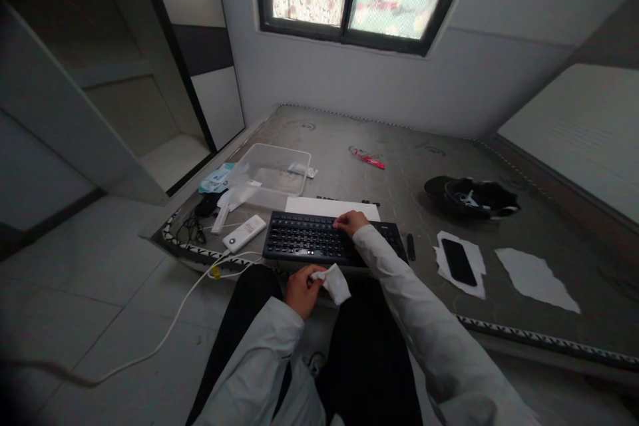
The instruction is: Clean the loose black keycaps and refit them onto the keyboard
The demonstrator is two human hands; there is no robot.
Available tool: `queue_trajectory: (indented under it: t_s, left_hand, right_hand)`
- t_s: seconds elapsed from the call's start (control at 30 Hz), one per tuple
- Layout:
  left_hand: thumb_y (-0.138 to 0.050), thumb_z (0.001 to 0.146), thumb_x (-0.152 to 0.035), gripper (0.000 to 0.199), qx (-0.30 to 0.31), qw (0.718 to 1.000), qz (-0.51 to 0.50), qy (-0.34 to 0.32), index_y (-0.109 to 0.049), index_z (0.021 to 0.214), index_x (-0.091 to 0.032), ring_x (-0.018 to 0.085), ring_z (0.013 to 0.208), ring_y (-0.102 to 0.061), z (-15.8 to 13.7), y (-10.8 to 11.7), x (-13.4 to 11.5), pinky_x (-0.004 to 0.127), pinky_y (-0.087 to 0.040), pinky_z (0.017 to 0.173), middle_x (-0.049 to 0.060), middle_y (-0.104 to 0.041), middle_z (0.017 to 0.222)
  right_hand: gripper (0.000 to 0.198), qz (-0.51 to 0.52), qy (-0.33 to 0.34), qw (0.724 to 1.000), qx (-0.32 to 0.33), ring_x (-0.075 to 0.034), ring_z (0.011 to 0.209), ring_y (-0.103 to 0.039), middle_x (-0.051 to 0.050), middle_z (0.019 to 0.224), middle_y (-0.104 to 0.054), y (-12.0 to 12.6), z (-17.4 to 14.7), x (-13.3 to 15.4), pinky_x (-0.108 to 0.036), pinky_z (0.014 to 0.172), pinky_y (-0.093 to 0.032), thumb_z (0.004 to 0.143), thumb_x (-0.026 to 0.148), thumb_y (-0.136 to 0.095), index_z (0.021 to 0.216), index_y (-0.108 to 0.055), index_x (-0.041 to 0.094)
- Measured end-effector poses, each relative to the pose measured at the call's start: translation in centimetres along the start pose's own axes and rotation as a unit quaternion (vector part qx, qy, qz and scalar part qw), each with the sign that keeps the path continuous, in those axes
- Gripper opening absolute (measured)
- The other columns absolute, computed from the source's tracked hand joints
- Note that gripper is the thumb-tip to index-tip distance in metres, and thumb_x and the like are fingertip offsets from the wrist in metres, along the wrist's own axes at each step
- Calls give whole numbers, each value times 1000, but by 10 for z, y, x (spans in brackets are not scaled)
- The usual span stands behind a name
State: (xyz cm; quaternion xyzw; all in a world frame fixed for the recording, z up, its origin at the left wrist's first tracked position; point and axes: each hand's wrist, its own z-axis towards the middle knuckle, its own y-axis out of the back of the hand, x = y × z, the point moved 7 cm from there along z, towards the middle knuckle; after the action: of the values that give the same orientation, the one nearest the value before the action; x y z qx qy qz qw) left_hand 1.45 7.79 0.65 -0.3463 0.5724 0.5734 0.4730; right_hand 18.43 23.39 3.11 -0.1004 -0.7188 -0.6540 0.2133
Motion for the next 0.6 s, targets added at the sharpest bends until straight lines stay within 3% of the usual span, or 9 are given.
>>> queue_trajectory:
  t_s: [0.13,0.3,0.4,0.6]
  left_hand:
    - [-50,74,-15,20,0,1000,6,0,-64,87,-21,12,72,-57,0,0,-1,19,-43,58,0,-65,83]
    - [-49,74,-12,22,8,1000,0,2,-63,88,-20,12,76,-57,0,-1,-1,19,-43,60,0,-65,85]
    - [-48,73,-11,23,8,1000,0,6,-64,88,-20,12,74,-57,-1,0,0,19,-43,59,0,-65,84]
    - [-49,73,-12,22,0,1000,7,11,-64,87,-21,12,74,-57,-1,1,3,19,-43,58,0,-65,83]
  right_hand:
    - [13,-52,13,998,-33,-17,68,-62,0,70,-70,-1,-1,2,-23,63,-41,64,35,-66,72,-71,27]
    - [22,10,-31,998,-59,-14,65,-60,1,68,-68,-3,-3,-8,-22,60,-41,61,41,-67,75,-70,24]
    - [29,31,-60,997,-44,-12,60,-57,2,64,-64,-2,1,-14,-20,54,-38,57,45,-68,75,-69,22]
    - [28,28,-57,998,14,-11,58,-55,3,61,-62,-1,7,-14,-21,53,-36,55,47,-69,70,-70,23]
